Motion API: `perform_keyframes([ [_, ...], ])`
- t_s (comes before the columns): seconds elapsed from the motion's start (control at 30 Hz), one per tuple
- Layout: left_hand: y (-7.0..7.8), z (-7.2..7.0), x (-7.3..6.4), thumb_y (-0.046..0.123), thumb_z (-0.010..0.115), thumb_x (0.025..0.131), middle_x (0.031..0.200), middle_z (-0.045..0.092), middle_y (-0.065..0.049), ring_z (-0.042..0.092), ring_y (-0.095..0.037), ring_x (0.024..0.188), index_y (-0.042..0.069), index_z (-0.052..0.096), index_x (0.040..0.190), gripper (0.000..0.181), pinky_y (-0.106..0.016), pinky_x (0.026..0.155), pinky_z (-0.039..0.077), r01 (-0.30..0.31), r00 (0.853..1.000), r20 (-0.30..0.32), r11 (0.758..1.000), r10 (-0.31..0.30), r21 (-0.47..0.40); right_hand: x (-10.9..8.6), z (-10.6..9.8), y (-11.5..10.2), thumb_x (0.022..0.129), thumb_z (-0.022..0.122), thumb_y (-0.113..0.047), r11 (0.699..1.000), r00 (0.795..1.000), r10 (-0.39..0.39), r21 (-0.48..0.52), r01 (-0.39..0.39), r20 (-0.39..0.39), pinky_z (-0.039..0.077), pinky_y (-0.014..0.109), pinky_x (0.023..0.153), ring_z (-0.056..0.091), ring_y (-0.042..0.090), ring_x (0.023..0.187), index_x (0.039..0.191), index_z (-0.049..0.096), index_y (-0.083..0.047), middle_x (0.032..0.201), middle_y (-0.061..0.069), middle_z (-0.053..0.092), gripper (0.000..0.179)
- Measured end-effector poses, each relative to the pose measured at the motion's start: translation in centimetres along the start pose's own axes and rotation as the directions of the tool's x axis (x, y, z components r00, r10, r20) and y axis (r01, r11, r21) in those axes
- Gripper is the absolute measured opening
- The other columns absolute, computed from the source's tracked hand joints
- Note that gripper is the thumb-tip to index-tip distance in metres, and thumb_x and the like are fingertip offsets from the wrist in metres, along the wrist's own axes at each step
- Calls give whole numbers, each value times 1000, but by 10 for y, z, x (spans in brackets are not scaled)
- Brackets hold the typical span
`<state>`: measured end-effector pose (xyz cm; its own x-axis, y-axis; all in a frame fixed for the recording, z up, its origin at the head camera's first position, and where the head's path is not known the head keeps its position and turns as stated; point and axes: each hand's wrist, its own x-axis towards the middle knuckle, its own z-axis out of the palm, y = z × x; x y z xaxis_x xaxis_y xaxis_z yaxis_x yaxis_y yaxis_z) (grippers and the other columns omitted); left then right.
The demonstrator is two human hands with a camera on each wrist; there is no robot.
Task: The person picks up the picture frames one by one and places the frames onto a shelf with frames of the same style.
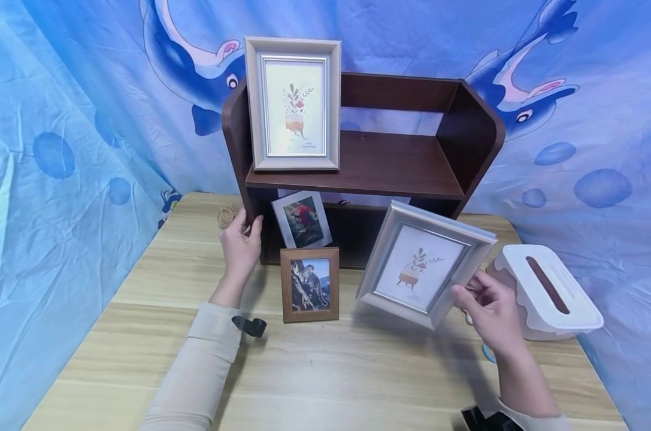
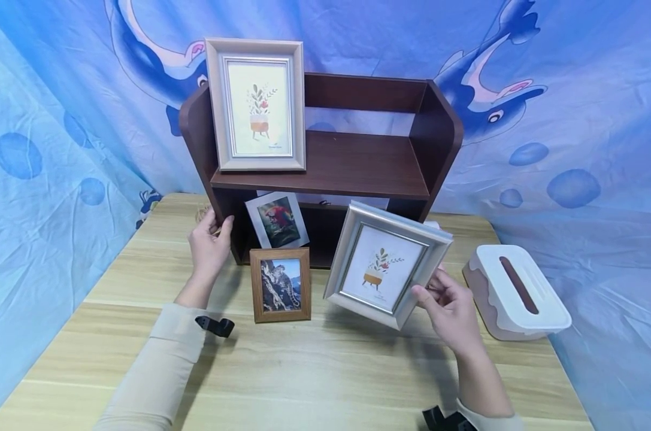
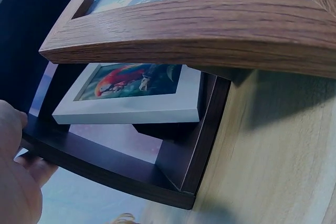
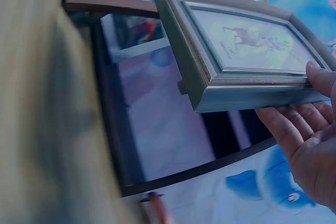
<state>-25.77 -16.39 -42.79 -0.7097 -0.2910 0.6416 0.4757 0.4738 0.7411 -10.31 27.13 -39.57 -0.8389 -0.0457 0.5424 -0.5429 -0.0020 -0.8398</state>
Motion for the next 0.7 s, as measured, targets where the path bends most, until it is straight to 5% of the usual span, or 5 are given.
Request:
perform_keyframes([
  [0.17,1,-1,0,0,66,95,116,71,-23,70,-35,106,-4,69,122,27,-29,87,57,12,1000,6,1000,-12,-14,11,0,-20,89,52,27,999,999,-37,23,38,-29,59,19,71,74,10,86,114,67,11,95,5,77,33],
  [0.37,3,-1,0,2,66,96,115,71,-22,70,-33,106,-2,70,122,26,-31,87,58,36,999,15,999,-36,-12,24,4,-45,92,50,26,995,998,-51,78,54,-47,60,26,74,75,17,93,124,60,18,104,13,76,35],
  [0.7,3,-2,-1,3,68,96,112,72,-23,71,-35,104,-3,70,120,25,-35,86,58,30,999,13,999,-30,-19,48,11,-76,95,54,18,998,998,-59,4,60,-36,59,27,75,74,16,95,134,55,14,112,8,75,39],
])
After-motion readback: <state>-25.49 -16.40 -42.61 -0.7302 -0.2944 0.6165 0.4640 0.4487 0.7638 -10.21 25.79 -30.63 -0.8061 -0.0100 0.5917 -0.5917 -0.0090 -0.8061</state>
